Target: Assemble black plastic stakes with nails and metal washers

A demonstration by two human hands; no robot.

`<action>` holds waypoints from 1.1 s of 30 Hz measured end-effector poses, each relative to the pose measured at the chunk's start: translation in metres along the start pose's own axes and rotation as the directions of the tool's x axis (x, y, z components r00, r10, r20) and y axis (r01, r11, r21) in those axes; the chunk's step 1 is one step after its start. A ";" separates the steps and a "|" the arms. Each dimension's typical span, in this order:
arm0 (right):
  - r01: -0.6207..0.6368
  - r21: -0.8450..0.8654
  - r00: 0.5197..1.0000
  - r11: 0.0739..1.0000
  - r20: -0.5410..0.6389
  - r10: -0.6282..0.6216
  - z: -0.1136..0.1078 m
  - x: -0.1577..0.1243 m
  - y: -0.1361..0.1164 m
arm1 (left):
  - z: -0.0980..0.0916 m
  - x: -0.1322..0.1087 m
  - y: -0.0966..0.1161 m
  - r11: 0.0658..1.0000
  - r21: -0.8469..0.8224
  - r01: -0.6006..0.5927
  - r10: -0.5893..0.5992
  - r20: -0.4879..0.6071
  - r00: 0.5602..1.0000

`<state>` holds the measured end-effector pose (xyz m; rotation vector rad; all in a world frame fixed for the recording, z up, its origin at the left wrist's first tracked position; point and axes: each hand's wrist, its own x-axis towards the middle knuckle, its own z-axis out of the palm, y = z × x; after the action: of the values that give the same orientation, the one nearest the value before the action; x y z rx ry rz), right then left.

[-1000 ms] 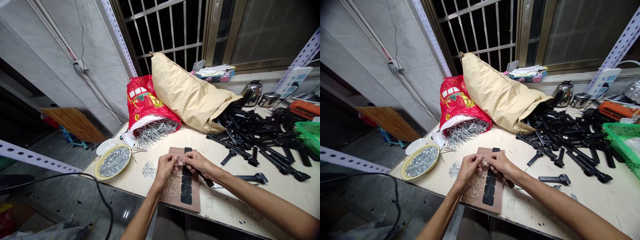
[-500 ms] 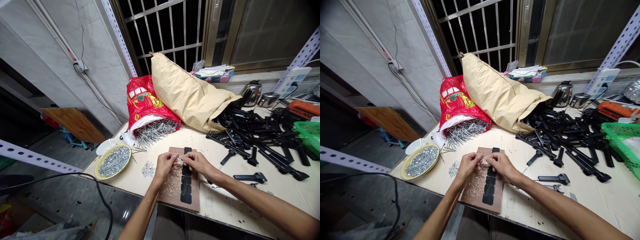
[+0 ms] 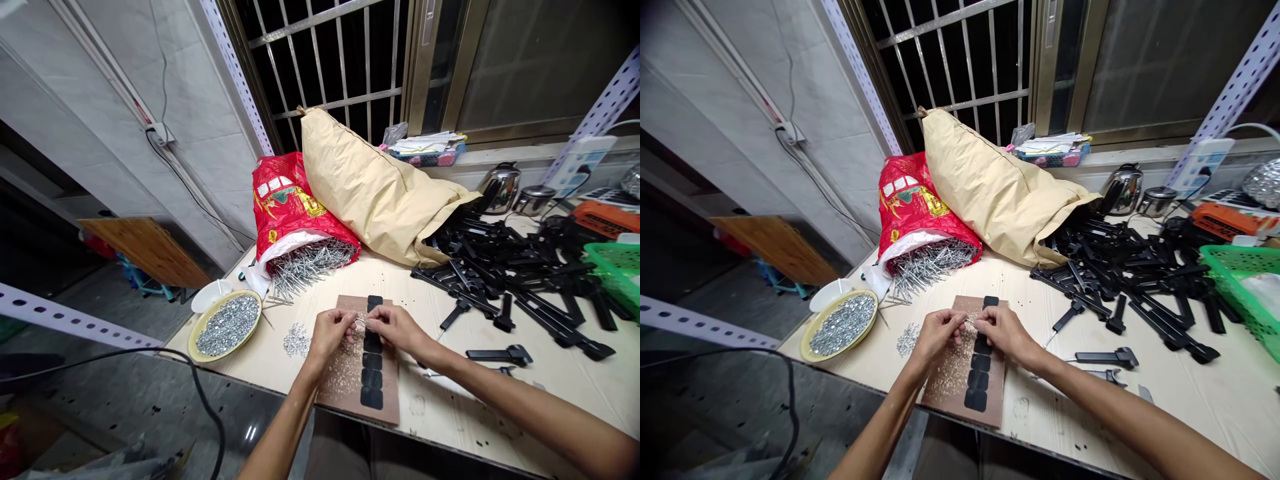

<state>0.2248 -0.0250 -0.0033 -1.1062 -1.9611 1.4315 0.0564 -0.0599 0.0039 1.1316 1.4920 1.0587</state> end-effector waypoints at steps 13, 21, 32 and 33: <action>0.162 -0.506 0.963 0.847 -0.107 -0.248 -0.020 -0.015 0.005 | 0.009 0.003 -0.013 0.966 -0.235 0.106 -0.095 0.055 0.994; 0.197 -0.543 0.947 0.816 -0.111 -0.302 -0.018 -0.019 0.006 | 0.009 0.003 -0.017 0.998 0.032 -0.057 0.055 0.053 0.997; 0.106 -0.698 0.937 0.708 -0.168 -0.306 -0.046 0.007 0.043 | 0.001 -0.005 -0.021 0.905 0.390 -0.169 0.235 -0.127 0.964; 0.116 -0.706 0.931 0.699 -0.168 -0.324 -0.045 0.008 0.046 | 0.000 -0.007 -0.022 0.860 0.465 -0.211 0.301 -0.129 0.945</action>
<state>0.2695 0.0120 -0.0313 -1.2138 -2.3640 0.3482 0.0539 -0.0715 -0.0165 1.6248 1.8406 1.0589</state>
